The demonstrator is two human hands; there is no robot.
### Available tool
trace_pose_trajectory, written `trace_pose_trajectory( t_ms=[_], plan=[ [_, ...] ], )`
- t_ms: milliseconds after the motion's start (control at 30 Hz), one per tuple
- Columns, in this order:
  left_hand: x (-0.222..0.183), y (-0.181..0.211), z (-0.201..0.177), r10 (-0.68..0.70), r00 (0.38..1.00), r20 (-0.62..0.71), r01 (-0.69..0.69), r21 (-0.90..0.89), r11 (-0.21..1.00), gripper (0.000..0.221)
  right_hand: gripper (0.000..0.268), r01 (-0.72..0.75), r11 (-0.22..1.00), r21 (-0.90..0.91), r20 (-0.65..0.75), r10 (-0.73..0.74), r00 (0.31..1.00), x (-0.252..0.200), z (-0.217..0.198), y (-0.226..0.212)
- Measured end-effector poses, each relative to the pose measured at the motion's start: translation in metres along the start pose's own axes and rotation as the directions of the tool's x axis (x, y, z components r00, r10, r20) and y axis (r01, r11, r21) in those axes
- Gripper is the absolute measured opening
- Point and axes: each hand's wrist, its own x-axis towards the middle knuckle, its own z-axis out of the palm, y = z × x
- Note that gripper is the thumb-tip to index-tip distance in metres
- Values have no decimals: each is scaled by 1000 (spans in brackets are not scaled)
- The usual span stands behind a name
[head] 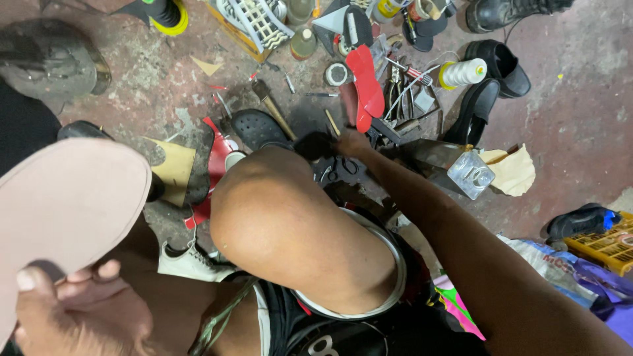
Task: The person traces an outline onto a piece of material with a pen while using a shoe sole as a template, then cuts the material with scissors and fits the cut piece onto the bottom of a shoe.
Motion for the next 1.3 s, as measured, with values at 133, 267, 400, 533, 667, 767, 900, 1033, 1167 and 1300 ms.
trace_pose_trajectory(
  t_ms=[133, 267, 400, 533, 667, 767, 900, 1033, 1167, 1300],
  plan=[
    [-5, -3, 4, -30, 985, -172, 30, -2, 1000, 21, 56, -25, 950, -312, 221, 98, 970, -26, 28, 6],
    [-11, -21, 21, -29, 983, -179, 27, -17, 999, 20, 63, -84, 965, -249, 114, 115, 987, -32, 28, 4],
    [-15, -23, 35, -47, 993, -110, 39, -77, 996, 21, 58, -80, 960, -268, 76, 104, 992, -34, 28, -2],
    [-15, -27, 37, -35, 995, -95, 24, -113, 993, 22, 56, -91, 965, -245, 81, 114, 990, -32, 24, -6],
    [-17, -28, 41, 6, 998, -56, -13, -127, 992, 25, 53, -106, 967, -231, 54, 122, 991, -34, 24, -3],
    [-18, -24, 44, 9, 999, -52, -15, -121, 992, 29, 51, -120, 970, -212, 32, 129, 991, -33, 23, -1],
    [-19, -15, 45, -6, 1000, 31, 11, -170, 985, 41, 48, -119, 978, -174, 36, 127, 991, -33, 36, -14],
    [-22, -15, 41, -16, 998, 54, 26, -179, 983, 45, 45, -76, 985, -153, 65, 87, 994, -27, 43, -30],
    [-21, -16, 38, -17, 995, 94, 38, -228, 973, 44, 43, -54, 994, -98, 85, 63, 994, -24, 52, -48],
    [-20, -16, 33, -23, 994, 111, 52, -273, 961, 42, 40, -50, 998, -30, 110, 53, 993, -29, 61, -69]
  ],
)
